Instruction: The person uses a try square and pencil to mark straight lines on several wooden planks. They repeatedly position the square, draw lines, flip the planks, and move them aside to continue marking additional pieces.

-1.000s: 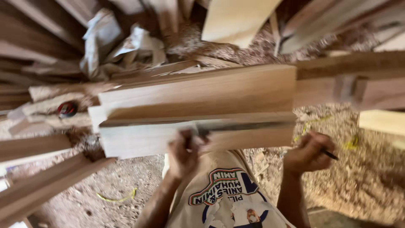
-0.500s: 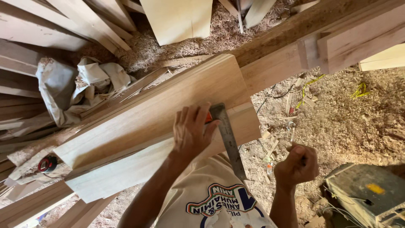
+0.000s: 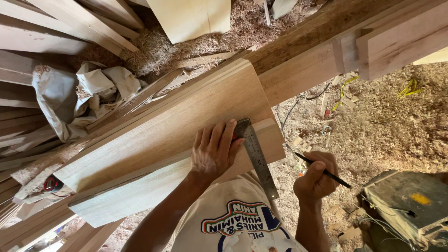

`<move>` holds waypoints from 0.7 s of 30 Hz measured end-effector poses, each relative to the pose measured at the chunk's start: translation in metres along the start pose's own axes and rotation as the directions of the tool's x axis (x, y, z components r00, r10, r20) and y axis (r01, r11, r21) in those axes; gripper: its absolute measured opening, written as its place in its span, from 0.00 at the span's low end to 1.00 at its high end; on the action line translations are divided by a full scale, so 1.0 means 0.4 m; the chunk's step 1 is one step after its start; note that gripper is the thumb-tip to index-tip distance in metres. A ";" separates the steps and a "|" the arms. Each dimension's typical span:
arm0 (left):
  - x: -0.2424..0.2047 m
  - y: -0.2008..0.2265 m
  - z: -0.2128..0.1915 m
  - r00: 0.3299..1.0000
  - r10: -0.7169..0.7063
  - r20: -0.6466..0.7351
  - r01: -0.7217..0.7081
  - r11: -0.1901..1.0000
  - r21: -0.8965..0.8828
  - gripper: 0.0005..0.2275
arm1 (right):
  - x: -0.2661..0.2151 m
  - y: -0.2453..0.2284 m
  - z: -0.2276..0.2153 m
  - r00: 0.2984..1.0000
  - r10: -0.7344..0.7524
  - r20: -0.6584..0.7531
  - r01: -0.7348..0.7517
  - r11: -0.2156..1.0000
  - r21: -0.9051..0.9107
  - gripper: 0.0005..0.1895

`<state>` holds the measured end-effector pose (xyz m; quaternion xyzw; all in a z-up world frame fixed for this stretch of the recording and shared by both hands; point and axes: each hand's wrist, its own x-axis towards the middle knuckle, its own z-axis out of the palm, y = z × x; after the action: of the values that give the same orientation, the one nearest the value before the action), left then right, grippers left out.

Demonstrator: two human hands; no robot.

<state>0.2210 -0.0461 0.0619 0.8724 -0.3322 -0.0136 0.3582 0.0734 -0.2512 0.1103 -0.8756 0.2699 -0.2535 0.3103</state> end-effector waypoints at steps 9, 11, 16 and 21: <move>-0.005 0.001 0.003 1.000 0.001 0.000 -0.001 1.000 0.015 0.22 | -0.019 -0.022 0.015 0.990 0.014 0.139 -0.041 0.980 0.195 0.18; -0.004 0.004 0.001 1.000 -0.006 -0.004 0.006 1.000 0.016 0.22 | -0.015 -0.042 0.019 0.985 0.046 0.166 -0.074 0.984 0.162 0.16; 0.006 0.007 -0.004 1.000 0.004 -0.029 -0.003 0.999 0.043 0.21 | 0.022 -0.088 0.069 0.963 -0.037 0.267 0.005 0.993 0.121 0.09; 0.007 0.018 -0.013 0.996 0.036 -0.078 -0.027 0.993 0.119 0.19 | 0.015 -0.111 0.073 0.931 -0.119 0.345 0.070 0.986 0.150 0.08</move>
<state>0.2204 -0.0484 0.0708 0.8865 -0.3314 0.0465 0.3195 0.1097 -0.2137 0.1222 -0.8958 0.1497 -0.1246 0.3995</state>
